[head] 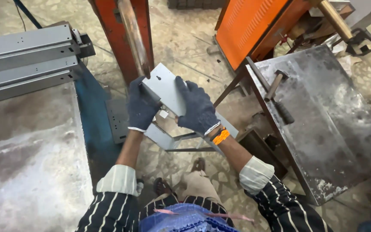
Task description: Performing spot welding on various metal brackets and frames to assemble components.
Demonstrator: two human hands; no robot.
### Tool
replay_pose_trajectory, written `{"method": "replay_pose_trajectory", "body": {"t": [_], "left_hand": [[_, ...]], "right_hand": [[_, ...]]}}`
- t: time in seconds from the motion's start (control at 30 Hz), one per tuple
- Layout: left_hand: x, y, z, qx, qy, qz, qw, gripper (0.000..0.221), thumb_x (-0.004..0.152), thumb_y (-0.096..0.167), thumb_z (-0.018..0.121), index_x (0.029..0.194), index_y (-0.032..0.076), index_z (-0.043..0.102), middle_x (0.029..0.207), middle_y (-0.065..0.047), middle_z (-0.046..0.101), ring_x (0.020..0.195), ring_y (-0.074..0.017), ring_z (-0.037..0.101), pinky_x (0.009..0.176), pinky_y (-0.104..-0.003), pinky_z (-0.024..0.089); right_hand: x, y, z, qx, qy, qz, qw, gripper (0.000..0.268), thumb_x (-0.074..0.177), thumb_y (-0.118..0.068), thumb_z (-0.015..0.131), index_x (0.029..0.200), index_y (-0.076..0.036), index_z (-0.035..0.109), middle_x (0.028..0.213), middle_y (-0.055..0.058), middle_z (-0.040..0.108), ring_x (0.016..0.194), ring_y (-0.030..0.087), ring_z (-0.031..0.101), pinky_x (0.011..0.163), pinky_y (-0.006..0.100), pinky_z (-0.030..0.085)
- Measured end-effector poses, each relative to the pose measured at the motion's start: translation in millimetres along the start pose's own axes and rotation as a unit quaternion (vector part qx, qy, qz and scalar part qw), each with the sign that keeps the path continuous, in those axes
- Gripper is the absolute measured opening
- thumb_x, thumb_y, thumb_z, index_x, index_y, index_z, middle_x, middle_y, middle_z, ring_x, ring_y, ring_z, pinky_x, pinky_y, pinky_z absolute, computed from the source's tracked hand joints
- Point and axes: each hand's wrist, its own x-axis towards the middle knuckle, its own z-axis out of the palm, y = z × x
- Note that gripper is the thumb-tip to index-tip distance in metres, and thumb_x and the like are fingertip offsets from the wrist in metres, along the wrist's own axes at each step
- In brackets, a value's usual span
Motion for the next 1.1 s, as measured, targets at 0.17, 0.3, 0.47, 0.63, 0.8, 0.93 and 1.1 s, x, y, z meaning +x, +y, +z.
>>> {"method": "replay_pose_trajectory", "body": {"t": [0.17, 0.3, 0.47, 0.63, 0.8, 0.93, 1.1], "left_hand": [[7.7, -9.8, -24.6, -0.066, -0.082, 0.014, 0.994, 0.074, 0.073, 0.006, 0.082, 0.141, 0.007, 0.052, 0.130, -0.010, 0.058, 0.122, -0.0242, 0.057, 0.108, -0.038, 0.046], [15.8, -18.1, -30.7, -0.171, -0.083, -0.049, 0.980, 0.036, 0.104, 0.007, 0.061, 0.140, 0.005, 0.064, 0.132, -0.009, 0.068, 0.124, -0.0163, 0.061, 0.110, -0.031, 0.046], [18.3, -19.4, -29.7, -0.064, -0.048, -0.027, 0.996, 0.030, 0.100, 0.005, 0.063, 0.129, 0.004, 0.069, 0.115, -0.009, 0.076, 0.109, -0.0158, 0.068, 0.099, -0.031, 0.050], [7.3, -8.8, -29.8, 0.104, 0.060, 0.053, 0.991, 0.040, 0.091, -0.003, 0.057, 0.126, 0.007, 0.072, 0.112, -0.014, 0.074, 0.108, -0.0207, 0.074, 0.090, -0.034, 0.054], [-2.0, -15.6, -26.8, 0.021, 0.141, -0.143, 0.979, 0.020, 0.108, 0.019, 0.063, 0.107, 0.000, 0.067, 0.086, -0.011, 0.069, 0.076, -0.0183, 0.065, 0.071, -0.038, 0.054], [-1.4, -72.4, -40.8, -0.060, 0.205, -0.060, 0.975, 0.021, 0.112, 0.014, 0.058, 0.113, 0.000, 0.074, 0.097, -0.009, 0.075, 0.086, -0.0170, 0.068, 0.078, -0.036, 0.055], [4.5, -132.6, -50.9, -0.286, 0.187, -0.156, 0.927, 0.013, 0.112, 0.010, 0.060, 0.118, 0.000, 0.054, 0.096, -0.010, 0.061, 0.074, -0.0166, 0.058, 0.064, -0.032, 0.051]], "right_hand": [[-4.3, -1.8, -5.4, -0.014, 0.033, -0.039, 0.999, 0.118, 0.056, -0.030, 0.088, 0.157, -0.008, 0.033, 0.139, 0.029, 0.054, 0.114, 0.046, 0.058, 0.096, 0.051, 0.049], [-3.1, 1.7, -0.6, -0.032, 0.050, -0.035, 0.998, 0.115, 0.054, -0.030, 0.087, 0.156, -0.010, 0.036, 0.139, 0.028, 0.054, 0.111, 0.045, 0.058, 0.096, 0.051, 0.049], [-3.8, -3.7, -2.8, -0.038, 0.047, -0.022, 0.998, 0.114, 0.053, -0.029, 0.087, 0.154, -0.010, 0.039, 0.138, 0.028, 0.055, 0.111, 0.046, 0.058, 0.094, 0.051, 0.049], [-4.0, -6.1, 0.3, -0.022, 0.045, -0.011, 0.999, 0.115, 0.051, -0.029, 0.088, 0.154, -0.010, 0.040, 0.138, 0.027, 0.055, 0.111, 0.045, 0.059, 0.096, 0.051, 0.049], [-12.6, -7.3, 2.6, -0.011, 0.073, -0.008, 0.997, 0.114, 0.050, -0.030, 0.091, 0.153, -0.015, 0.045, 0.138, 0.028, 0.055, 0.116, 0.046, 0.058, 0.099, 0.051, 0.048], [-11.8, -10.6, 1.3, -0.009, 0.072, 0.004, 0.997, 0.115, 0.046, -0.030, 0.092, 0.151, -0.016, 0.046, 0.139, 0.029, 0.054, 0.114, 0.046, 0.058, 0.097, 0.051, 0.048], [-10.6, -16.4, 5.7, -0.005, 0.081, 0.023, 0.996, 0.111, 0.046, -0.030, 0.093, 0.148, -0.023, 0.053, 0.139, 0.027, 0.055, 0.112, 0.044, 0.059, 0.096, 0.051, 0.048]]}}
